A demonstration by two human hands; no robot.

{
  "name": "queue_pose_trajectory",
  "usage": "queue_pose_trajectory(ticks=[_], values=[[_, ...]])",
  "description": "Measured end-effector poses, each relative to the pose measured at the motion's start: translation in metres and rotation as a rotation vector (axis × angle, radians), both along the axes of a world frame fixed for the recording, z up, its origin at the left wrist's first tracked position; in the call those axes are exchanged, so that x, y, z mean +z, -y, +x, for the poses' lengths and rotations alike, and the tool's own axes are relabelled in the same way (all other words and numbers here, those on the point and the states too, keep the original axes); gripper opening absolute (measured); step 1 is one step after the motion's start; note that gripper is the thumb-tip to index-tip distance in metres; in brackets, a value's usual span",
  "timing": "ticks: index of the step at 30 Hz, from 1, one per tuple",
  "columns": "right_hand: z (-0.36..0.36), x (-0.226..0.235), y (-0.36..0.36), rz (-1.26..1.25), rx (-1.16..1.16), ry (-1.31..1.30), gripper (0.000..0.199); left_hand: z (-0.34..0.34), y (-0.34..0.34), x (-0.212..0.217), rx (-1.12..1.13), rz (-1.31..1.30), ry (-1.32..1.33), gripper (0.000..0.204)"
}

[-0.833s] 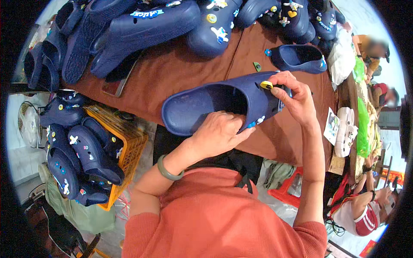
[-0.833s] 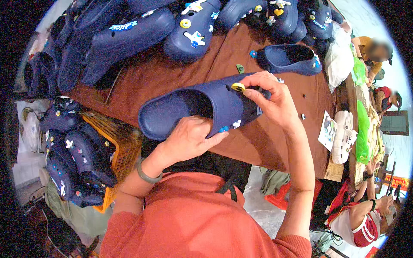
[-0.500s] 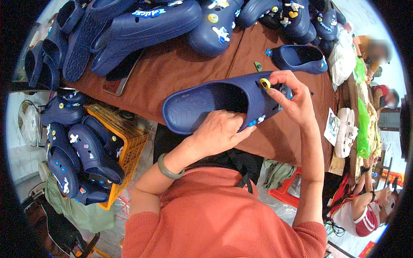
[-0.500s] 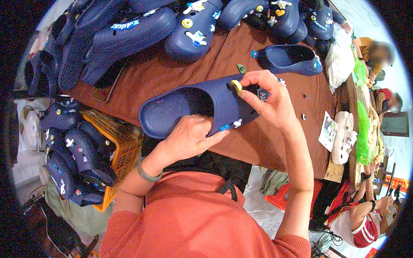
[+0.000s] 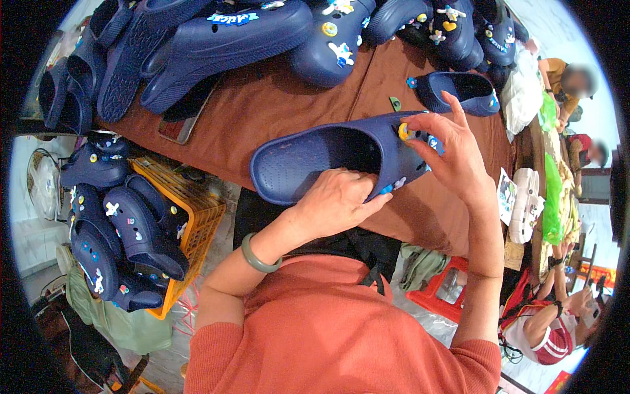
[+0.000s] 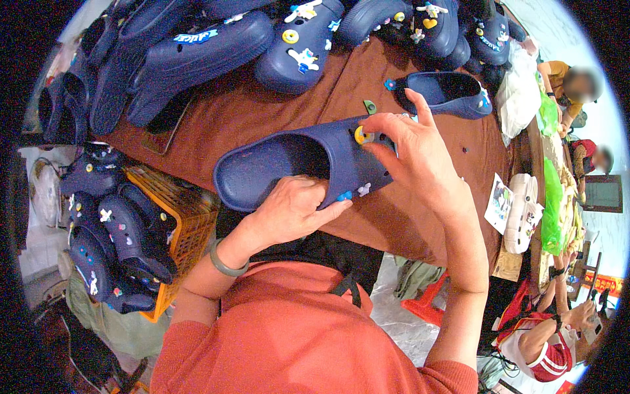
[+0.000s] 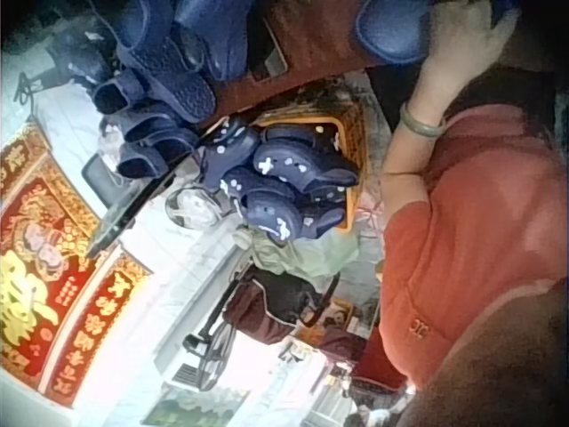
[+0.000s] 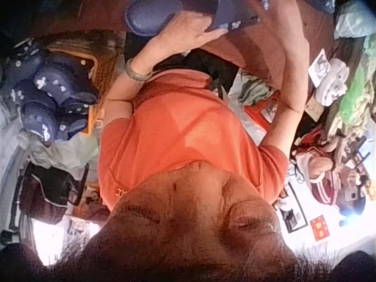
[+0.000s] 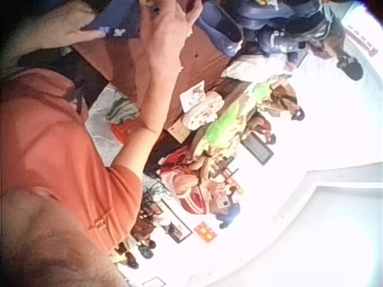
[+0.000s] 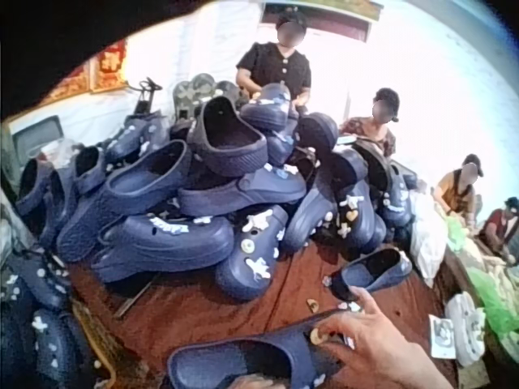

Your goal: Manually attaching decorative charms and labels to rubber clog-style shoes.

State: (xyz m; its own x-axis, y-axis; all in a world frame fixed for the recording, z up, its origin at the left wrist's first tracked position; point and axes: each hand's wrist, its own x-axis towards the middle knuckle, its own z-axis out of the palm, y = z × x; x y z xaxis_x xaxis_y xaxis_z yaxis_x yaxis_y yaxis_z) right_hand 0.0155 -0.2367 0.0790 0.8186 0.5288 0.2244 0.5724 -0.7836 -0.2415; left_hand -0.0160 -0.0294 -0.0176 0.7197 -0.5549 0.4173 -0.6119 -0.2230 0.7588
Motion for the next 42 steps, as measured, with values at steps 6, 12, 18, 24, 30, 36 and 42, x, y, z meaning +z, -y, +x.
queue_pose_trajectory(ticks=[6,12,18,24,30,36,42], values=[[0.001,0.009,-0.006,-0.206,0.099,0.148,0.021,0.001,0.0,0.0,-0.015,-0.006,-0.003,0.039],[0.004,0.021,-0.011,-0.341,0.123,0.072,0.023,0.0,-0.001,-0.001,-0.003,0.03,0.014,0.041],[0.008,0.019,-0.011,-0.232,0.149,0.03,0.022,-0.003,0.0,-0.001,-0.012,0.033,0.013,0.04],[0.012,0.025,-0.025,-0.353,0.223,0.102,0.02,-0.001,-0.001,-0.001,-0.027,0.032,0.04,0.034],[0.031,0.011,-0.007,-0.223,0.282,-0.052,0.015,0.002,-0.001,-0.002,-0.04,0.022,0.044,0.035],[0.026,-0.039,0.011,0.429,-0.022,-0.225,0.016,0.006,-0.001,0.004,-0.043,-0.017,0.016,0.04],[0.003,-0.042,-0.016,0.253,-0.188,0.136,0.013,0.014,-0.002,-0.001,-0.064,0.007,-0.113,0.035]])
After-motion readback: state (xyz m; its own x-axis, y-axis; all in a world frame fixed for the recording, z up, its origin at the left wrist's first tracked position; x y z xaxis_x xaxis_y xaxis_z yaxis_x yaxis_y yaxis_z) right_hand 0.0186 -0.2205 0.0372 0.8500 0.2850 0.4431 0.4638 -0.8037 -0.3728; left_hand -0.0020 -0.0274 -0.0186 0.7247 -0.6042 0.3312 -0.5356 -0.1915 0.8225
